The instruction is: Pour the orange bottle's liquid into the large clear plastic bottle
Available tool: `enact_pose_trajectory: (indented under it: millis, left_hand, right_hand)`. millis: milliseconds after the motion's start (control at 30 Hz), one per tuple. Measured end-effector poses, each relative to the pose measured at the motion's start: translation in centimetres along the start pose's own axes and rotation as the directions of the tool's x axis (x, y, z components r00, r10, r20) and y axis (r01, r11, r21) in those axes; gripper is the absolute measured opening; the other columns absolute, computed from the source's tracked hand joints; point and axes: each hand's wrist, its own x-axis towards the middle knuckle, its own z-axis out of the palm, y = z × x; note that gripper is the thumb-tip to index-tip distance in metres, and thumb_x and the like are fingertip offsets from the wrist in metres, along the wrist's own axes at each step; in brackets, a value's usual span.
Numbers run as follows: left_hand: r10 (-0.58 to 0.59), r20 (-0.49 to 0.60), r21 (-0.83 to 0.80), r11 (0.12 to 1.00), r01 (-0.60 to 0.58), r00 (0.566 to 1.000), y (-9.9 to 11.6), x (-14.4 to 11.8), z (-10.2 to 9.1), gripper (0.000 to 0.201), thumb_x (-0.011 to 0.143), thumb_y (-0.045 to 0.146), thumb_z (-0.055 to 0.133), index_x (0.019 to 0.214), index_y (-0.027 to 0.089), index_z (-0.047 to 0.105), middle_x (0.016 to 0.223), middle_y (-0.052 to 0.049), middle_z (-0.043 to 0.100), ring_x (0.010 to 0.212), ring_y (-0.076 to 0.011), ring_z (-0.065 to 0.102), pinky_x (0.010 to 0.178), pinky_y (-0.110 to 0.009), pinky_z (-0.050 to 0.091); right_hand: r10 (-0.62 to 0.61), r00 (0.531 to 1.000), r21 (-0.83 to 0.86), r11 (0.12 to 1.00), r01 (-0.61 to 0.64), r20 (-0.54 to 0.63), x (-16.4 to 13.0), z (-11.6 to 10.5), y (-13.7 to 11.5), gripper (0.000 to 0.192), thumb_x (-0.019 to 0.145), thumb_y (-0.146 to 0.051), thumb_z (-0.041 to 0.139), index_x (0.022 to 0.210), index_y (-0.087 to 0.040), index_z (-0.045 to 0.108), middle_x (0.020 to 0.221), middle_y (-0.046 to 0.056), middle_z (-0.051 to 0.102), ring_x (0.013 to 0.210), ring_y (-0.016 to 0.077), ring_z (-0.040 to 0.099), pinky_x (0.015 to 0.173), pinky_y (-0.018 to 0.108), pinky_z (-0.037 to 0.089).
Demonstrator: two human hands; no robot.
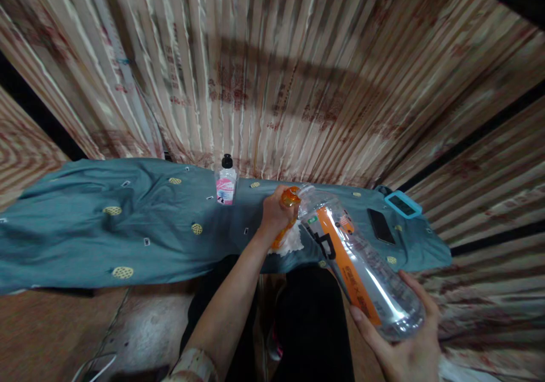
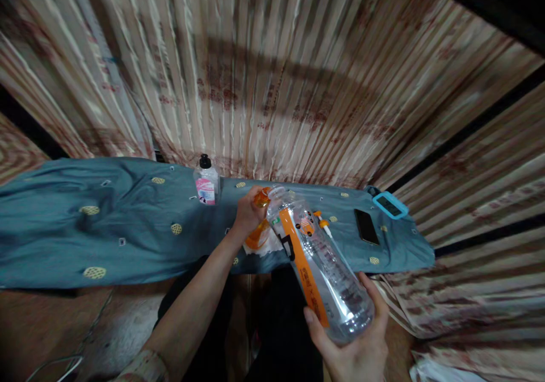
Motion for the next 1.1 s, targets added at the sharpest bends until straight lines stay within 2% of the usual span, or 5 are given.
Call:
enact_pose_trajectory:
  millis: [200,333,767,967,1100]
  left_hand:
    - [-0.003,-0.011,0.01,1.0,0.003,1.0,-0.1,0.0,0.1,0.021,0.072,0.017,0.073,0.091,0.02,0.062,0.083,-0.002,0.074,0.078,-0.0195,0.07,0.07,-0.026,0.049]
    - [0.004,-0.008,-0.007,1.0,-0.004,1.0,-0.1,0.0,0.1,0.022,0.072,0.018,0.073,0.091,0.02,0.062,0.083,-0.002,0.074,0.078,-0.019,0.07,0.07,-0.025,0.049]
    - [0.012,-0.006,-0.001,1.0,-0.012,1.0,-0.1,-0.1,0.0,0.019,0.076,0.023,0.072,0.092,0.019,0.062,0.085,-0.004,0.075,0.078,-0.0208,0.071,0.07,-0.027,0.049]
    - [0.01,-0.006,0.009,1.0,-0.01,1.0,-0.1,0.0,0.1,0.021,0.074,0.022,0.074,0.091,0.02,0.062,0.084,-0.003,0.075,0.079,-0.0203,0.071,0.069,-0.026,0.049]
    - [0.006,-0.003,0.001,1.0,-0.006,1.0,-0.1,0.0,0.0,0.019,0.075,0.021,0.072,0.092,0.02,0.063,0.086,-0.004,0.075,0.082,-0.0215,0.072,0.071,-0.027,0.05]
  right_hand:
    - [0.054,0.999,0.008,0.998,-0.054,0.004,-0.2,-0.1,-0.7,0.113,0.046,-0.067,0.08,0.142,-0.021,0.04,0.132,0.016,0.053,0.117,0.0382,0.055,0.102,0.061,0.039]
    - [0.04,0.999,0.009,0.999,-0.04,0.018,-0.4,-0.1,-1.5,0.112,0.049,-0.068,0.078,0.142,-0.02,0.038,0.136,0.016,0.05,0.119,0.0362,0.054,0.103,0.057,0.04]
    - [-0.006,1.0,0.019,1.0,0.005,0.023,0.1,-0.2,0.3,0.107,0.048,-0.063,0.081,0.139,-0.021,0.041,0.134,0.014,0.052,0.111,0.0327,0.058,0.099,0.053,0.044]
    - [-0.008,1.0,0.012,1.0,0.008,0.001,0.1,-0.3,-0.1,0.11,0.045,-0.063,0.082,0.139,-0.022,0.042,0.132,0.016,0.052,0.113,0.037,0.056,0.1,0.062,0.04]
    - [-0.004,1.0,0.027,1.0,0.004,0.002,0.1,-0.2,0.2,0.111,0.045,-0.063,0.082,0.14,-0.021,0.042,0.131,0.016,0.053,0.113,0.0363,0.056,0.1,0.061,0.041]
